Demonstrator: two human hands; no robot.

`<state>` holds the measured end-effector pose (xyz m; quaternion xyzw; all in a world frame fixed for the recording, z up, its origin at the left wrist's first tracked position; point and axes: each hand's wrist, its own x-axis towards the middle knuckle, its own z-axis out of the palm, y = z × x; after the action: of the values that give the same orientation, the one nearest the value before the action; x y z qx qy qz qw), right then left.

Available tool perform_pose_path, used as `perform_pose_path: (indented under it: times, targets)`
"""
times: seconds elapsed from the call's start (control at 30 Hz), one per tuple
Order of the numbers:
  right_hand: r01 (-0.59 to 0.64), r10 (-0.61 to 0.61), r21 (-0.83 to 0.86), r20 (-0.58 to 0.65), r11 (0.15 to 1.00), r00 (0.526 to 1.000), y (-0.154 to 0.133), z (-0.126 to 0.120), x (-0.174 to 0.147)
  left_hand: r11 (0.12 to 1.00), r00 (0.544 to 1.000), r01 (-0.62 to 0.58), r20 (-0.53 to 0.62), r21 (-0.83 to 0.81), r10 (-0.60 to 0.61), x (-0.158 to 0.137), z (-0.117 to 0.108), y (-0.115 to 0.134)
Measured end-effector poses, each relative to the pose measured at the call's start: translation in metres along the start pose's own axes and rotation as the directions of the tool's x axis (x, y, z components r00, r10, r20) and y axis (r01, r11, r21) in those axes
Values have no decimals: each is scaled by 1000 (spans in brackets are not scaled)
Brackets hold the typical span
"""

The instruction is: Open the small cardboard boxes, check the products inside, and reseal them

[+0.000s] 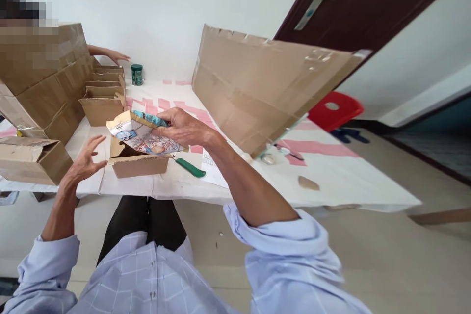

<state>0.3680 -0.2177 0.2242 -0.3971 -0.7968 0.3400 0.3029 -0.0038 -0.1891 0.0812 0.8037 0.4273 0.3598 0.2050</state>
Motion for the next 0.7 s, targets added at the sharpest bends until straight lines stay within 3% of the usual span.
perform_pose_path:
  times: [0.1,0.2,0.27,0.37,0.43,0.5,0.6,0.7]
  targets:
    - [-9,7,26,107,1000,994,-4,-2,5,988,982,-157,-105,-10,155,10,-23,43]
    - [14,-18,23,201,1000,979,-8,3,13,958,963,-270,-32,-100,269,30,-24,90]
    - [4,-16,58,220,998,975,-7,6,15,948,970,-233,16,-217,242,43,-18,110]
    - [-36,33,223,21,974,999,5,7,10,901,988,-149,-106,-408,115,52,-7,119]
    - [-2,55,384,-128,923,990,16,10,6,849,968,-125,-253,-513,-10,52,0,120]
    - [57,49,505,-193,861,980,27,17,5,792,931,-116,-344,-599,-124,54,5,121]
    - [126,63,571,-300,812,952,38,37,11,734,907,-106,-367,-671,-206,61,11,124]
    - [152,129,598,-401,787,907,44,54,26,714,923,-89,-327,-694,-202,72,8,119]
